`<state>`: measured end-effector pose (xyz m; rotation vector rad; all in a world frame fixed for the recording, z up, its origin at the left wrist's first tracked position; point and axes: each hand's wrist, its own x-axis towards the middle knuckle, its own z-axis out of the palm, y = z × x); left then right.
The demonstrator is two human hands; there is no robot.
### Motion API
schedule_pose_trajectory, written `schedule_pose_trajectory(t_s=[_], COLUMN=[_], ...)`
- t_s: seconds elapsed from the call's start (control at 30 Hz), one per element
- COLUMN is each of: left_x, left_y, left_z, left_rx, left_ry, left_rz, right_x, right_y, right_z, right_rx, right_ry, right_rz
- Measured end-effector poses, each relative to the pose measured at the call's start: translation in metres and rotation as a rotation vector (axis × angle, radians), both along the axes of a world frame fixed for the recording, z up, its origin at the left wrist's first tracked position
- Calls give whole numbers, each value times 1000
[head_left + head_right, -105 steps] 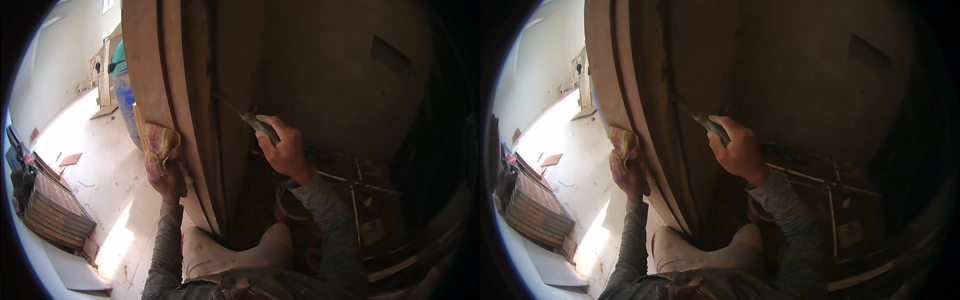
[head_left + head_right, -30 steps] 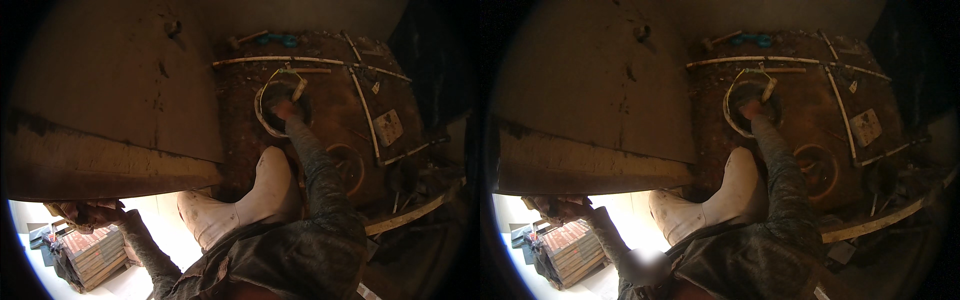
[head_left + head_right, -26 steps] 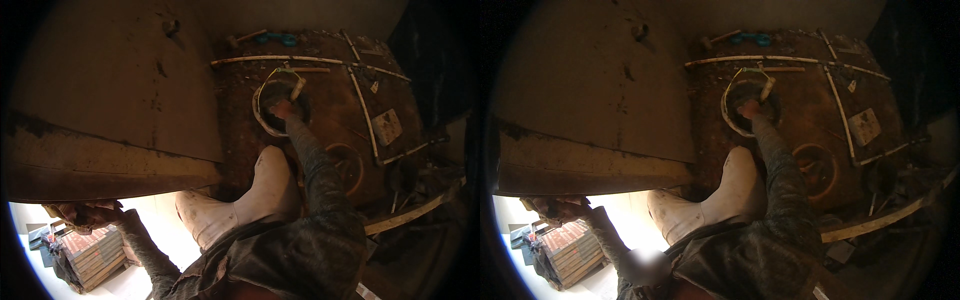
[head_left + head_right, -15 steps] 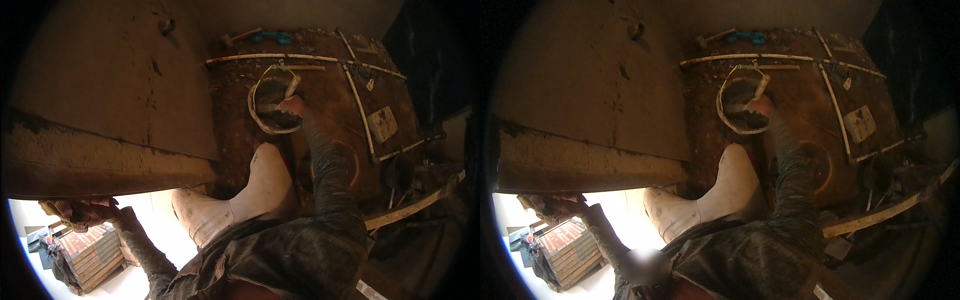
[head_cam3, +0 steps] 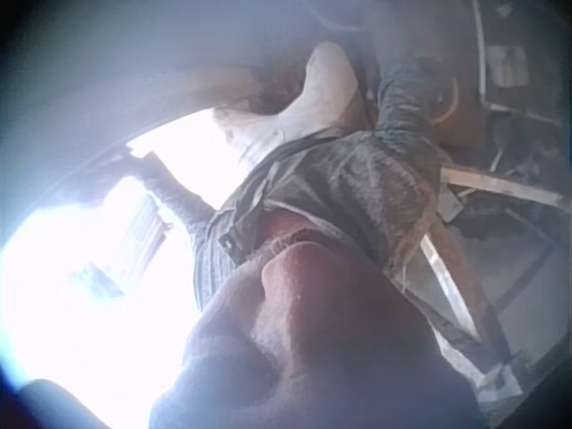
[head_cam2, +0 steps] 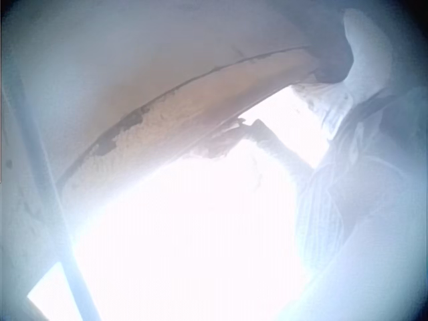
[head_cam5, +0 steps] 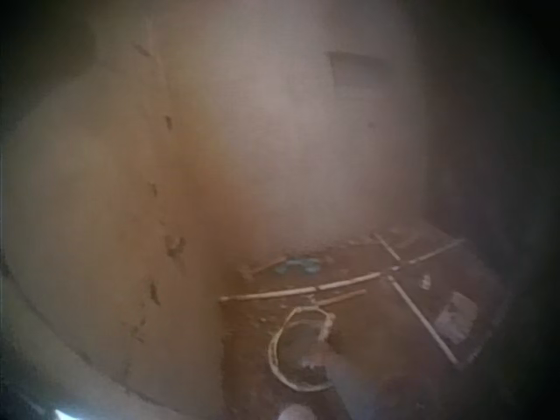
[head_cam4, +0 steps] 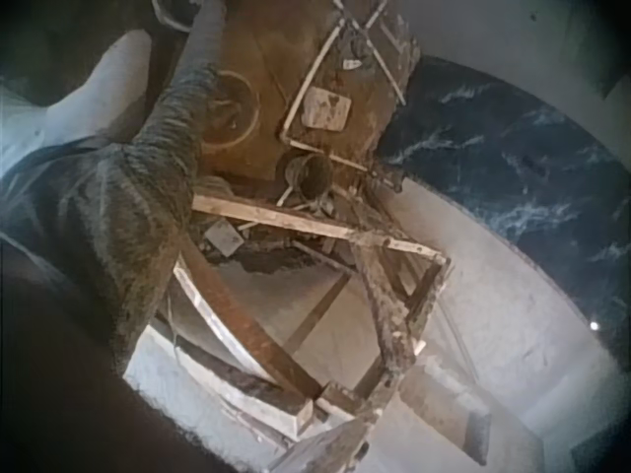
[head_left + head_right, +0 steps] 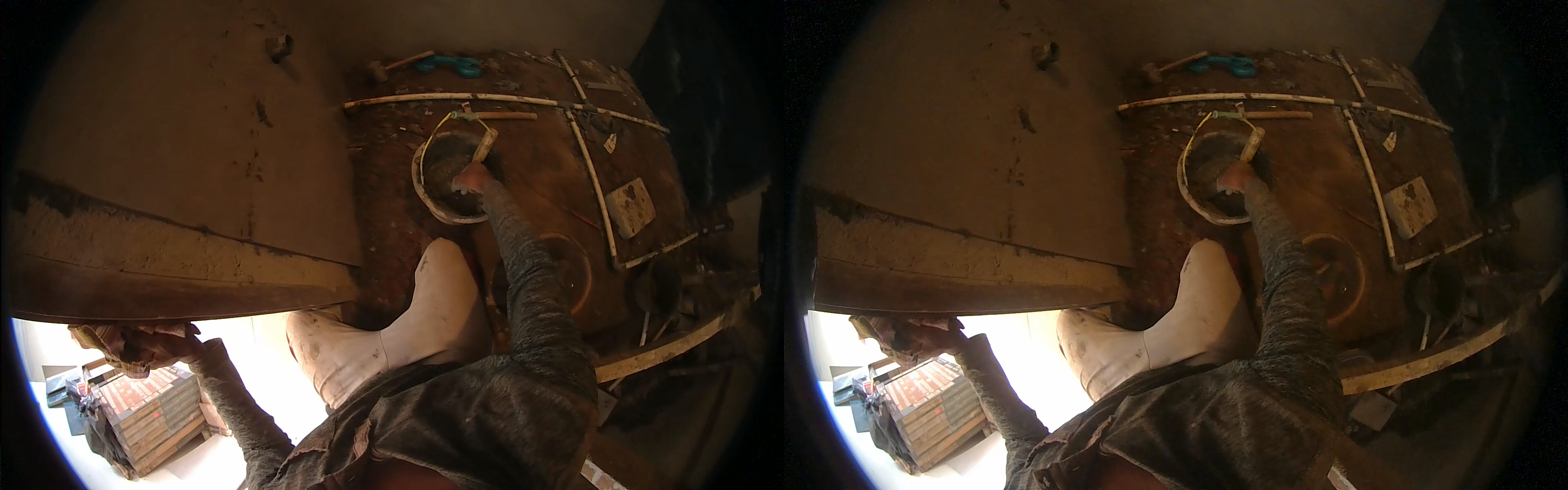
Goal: The person applies a substance to a wall gap using a small trowel and wipes the area with a cloth. They then handle a packaged item, removing a small piece from it.
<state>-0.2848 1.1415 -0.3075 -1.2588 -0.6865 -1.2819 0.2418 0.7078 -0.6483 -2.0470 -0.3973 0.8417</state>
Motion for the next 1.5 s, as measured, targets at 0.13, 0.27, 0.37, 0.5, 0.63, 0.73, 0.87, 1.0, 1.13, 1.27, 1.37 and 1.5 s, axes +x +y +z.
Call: schedule_pose_trajectory(t_s=[0.13,0.27,0.37,0.5,0.63,0.73,0.87,1.0,1.13,1.27,1.37,1.5], left_x=[4,10,30,32,52,65,49,48,50,48,47,47], left_y=[-6,-22,-36,-74,-94,-84,-95,-88,-89,-62,-61,-67], left_z=[6,-4,0,8,14,8,13,8,12,-10,-12,-7], left_rx=[-19,-278,-470,-547,-470,-438,-565,-507,-451,-422,-438,-447], left_ry=[-2,-83,-261,-424,-601,-536,-533,-491,-443,-497,-498,-457], left_rz=[-87,-355,-732,-954,-1009,-909,-1055,-1059,-1084,-1064,-1073,-1032], right_x=[-4,-10,-6,-19,-33,-33,-36,-54,-77,-104,-113,-110], right_y=[9,-11,-38,-48,-79,-115,-91,-100,-90,-55,-35,-12], right_z=[-6,-1,6,9,3,-10,-44,-43,-9,39,59,61], right_rx=[-74,66,144,219,337,504,688,856,840,817,885,949], right_ry=[-31,32,20,98,167,209,298,340,397,407,402,359], right_rz=[30,37,-18,-141,-328,-416,-536,-598,-537,-624,-542,-466])
